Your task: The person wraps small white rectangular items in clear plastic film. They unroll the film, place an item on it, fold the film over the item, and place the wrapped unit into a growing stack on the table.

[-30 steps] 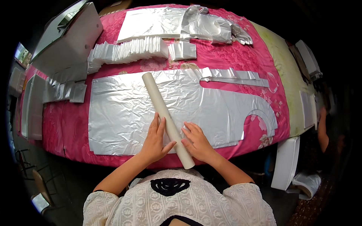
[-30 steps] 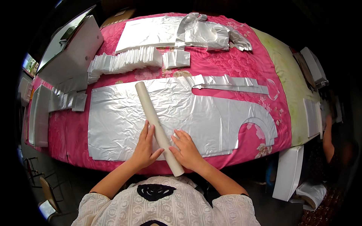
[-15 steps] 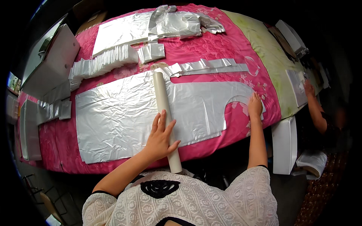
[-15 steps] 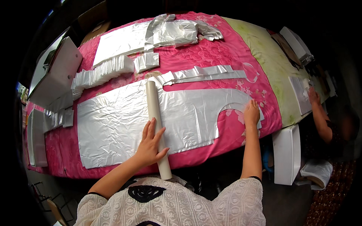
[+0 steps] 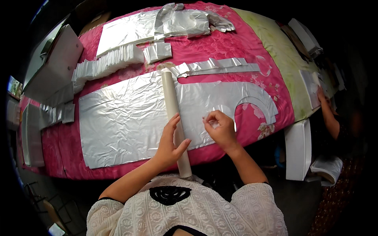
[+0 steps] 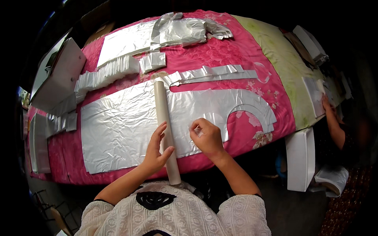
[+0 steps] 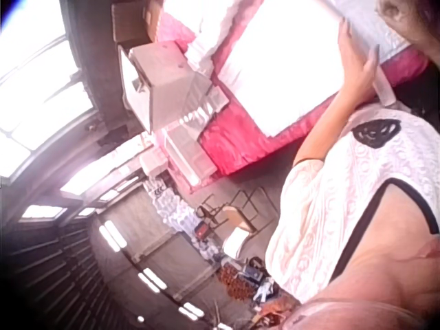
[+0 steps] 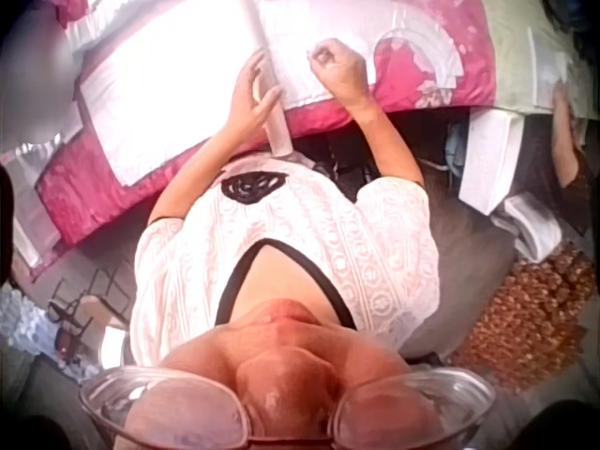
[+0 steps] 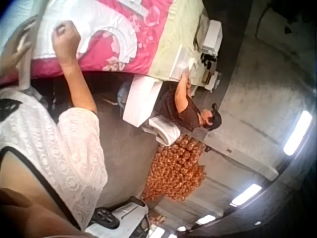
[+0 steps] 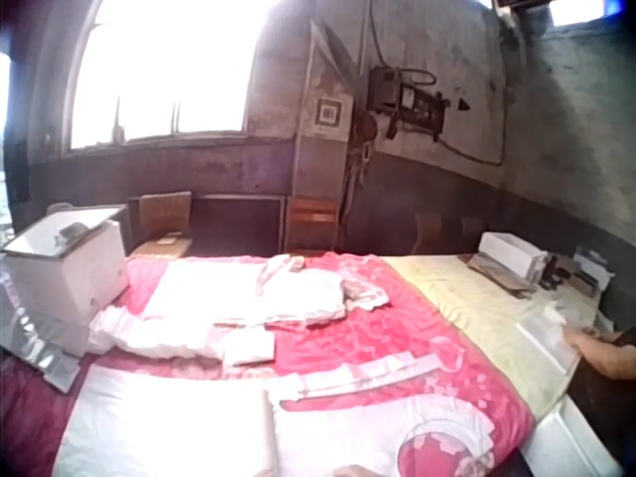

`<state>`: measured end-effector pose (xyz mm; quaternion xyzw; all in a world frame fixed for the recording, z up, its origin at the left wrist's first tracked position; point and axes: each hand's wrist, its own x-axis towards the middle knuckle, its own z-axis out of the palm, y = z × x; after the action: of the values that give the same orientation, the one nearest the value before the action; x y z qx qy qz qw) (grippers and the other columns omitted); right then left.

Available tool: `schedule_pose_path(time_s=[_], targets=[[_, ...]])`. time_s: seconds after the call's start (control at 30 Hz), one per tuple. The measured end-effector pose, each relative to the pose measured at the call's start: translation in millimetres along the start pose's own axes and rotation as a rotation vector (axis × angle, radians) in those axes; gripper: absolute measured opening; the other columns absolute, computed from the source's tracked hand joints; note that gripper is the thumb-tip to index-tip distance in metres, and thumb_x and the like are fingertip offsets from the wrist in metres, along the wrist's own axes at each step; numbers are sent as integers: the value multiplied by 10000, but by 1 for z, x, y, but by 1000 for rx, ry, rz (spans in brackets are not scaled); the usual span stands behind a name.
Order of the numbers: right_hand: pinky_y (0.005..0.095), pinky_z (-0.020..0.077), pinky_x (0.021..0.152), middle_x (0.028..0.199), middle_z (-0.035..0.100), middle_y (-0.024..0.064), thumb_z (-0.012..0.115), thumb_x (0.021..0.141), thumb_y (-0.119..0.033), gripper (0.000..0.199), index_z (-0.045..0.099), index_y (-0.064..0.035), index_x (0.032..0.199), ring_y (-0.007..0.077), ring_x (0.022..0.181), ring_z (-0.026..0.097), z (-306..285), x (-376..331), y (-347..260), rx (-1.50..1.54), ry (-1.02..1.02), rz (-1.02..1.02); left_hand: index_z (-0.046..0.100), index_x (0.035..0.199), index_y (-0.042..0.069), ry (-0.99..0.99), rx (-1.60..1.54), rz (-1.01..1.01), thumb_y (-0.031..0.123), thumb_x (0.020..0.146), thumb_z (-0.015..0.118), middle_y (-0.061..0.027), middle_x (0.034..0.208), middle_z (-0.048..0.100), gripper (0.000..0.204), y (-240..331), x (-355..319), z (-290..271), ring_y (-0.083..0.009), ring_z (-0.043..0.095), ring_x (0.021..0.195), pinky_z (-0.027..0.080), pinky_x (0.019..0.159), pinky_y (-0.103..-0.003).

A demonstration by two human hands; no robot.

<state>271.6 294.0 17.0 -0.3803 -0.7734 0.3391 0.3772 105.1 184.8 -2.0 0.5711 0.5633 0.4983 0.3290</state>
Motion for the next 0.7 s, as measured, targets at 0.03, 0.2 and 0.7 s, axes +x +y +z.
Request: schedule_pose_path(time_s=[0.03, 0.2, 0.7], targets=[[316, 487, 591, 741, 602, 93, 647, 685, -22, 129, 561, -42, 779, 241, 645, 603, 16, -10, -21, 56, -118, -42, 328, 1326, 14, -39, -222, -175, 195, 810, 636, -208, 1352, 356, 628, 2, 0, -3, -279, 379, 1238, 349, 994, -401], [372, 461, 740, 871, 587, 95, 656, 705, -75, 189, 588, -36, 877, 270, 831, 570, 61, -47, -63, 59, -312, -462, 567, 1022, -23, -147, -526, -613, 166, 856, 602, -100, 925, 639, 254, -11, -9, -56, -156, 625, 837, 511, 730, -260], [398, 495, 629, 688, 637, 157, 628, 719, -461, 437, 651, -27, 760, 324, 677, 631, 38, -94, -56, -320, -672, 529, 604, 841, -3, 304, -212, -878, 97, 827, 549, -78, 807, 643, 115, -72, -97, -273, -131, 593, 691, 484, 661, -248]])
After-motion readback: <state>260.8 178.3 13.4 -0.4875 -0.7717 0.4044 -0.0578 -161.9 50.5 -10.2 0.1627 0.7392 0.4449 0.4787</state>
